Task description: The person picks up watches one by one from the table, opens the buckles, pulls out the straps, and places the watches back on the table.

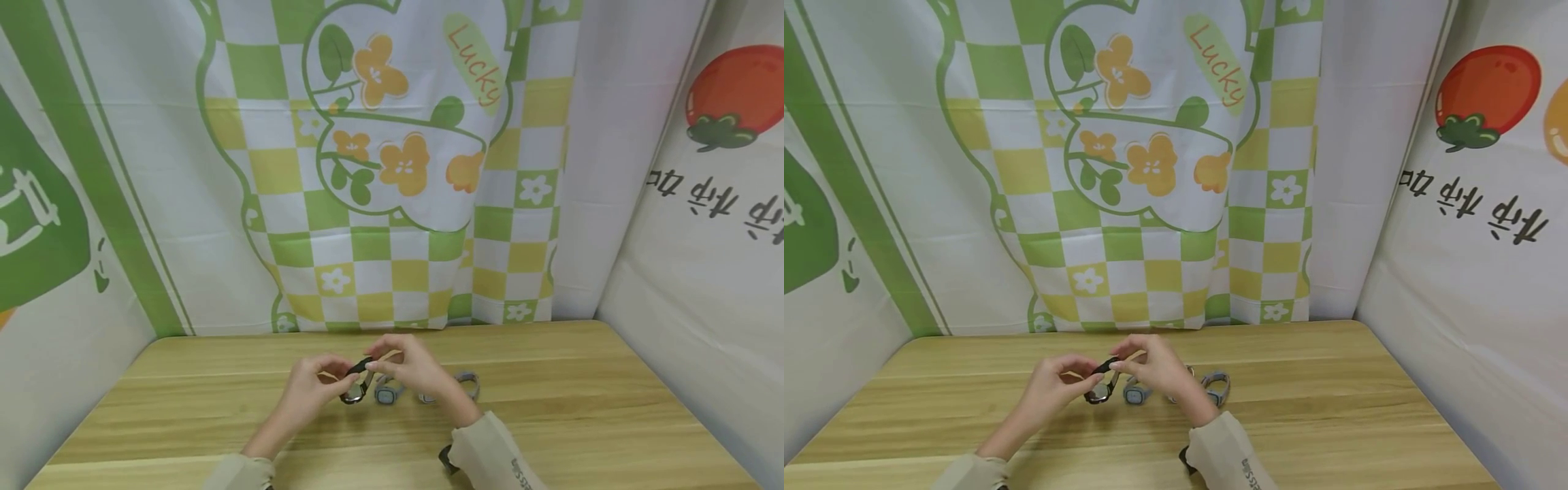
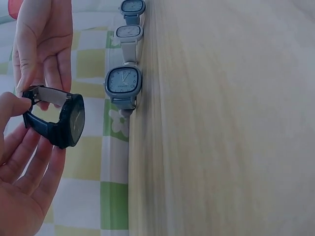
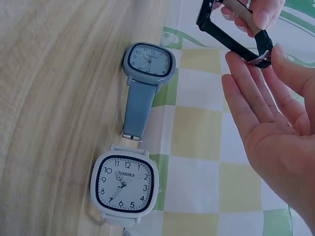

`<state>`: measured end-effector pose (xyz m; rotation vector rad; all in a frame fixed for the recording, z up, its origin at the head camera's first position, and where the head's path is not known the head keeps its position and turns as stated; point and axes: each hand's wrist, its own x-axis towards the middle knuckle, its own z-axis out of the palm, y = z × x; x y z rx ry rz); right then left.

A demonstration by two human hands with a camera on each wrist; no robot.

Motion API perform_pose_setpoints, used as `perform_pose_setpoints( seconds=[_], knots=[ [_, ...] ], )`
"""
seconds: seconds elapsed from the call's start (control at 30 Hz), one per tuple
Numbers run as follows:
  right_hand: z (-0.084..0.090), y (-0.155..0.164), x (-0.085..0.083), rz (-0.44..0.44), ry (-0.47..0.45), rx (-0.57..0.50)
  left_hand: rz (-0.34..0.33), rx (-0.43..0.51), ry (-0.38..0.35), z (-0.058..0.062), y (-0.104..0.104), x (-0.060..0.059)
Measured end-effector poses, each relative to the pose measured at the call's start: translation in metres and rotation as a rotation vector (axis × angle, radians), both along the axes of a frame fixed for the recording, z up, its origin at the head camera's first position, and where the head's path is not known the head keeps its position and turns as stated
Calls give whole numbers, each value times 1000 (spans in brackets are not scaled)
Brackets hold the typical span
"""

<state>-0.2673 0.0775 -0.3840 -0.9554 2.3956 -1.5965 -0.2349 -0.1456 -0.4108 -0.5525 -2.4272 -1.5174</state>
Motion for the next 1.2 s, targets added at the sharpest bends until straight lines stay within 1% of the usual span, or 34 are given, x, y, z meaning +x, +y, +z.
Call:
perform_pose_setpoints(
  seconds=[0.27, 0.33, 0.47, 0.53, 0.6, 0.7, 0.77, 1.0, 1.2],
  knots=[
    [-3, 0, -1, 10, -6, -21, -13, -23, 39, 0, 0, 2],
    [-2, 1, -2, 20, 0, -41, -12, -29, 45, 0, -1, 2],
    [1, 7, -4, -27, 37, -61, 47, 14, 13, 0, -2, 1],
    [2, 10, -5, -45, 55, -49, 65, 41, -3, -1, -2, 1],
    [2, 9, -5, -37, 61, -16, 50, 68, -4, -1, -2, 1],
    [1, 5, -5, 18, 68, 20, -3, 59, 5, -1, -2, 2],
    [0, 1, -4, 33, 66, 28, -21, 55, 5, -2, -2, 2],
    [0, 1, -1, 20, 55, 24, -21, 42, -10, 2, 0, 2],
    [-1, 1, -3, 39, 99, 16, -45, 32, 1, 5, 0, 2]
  ],
)
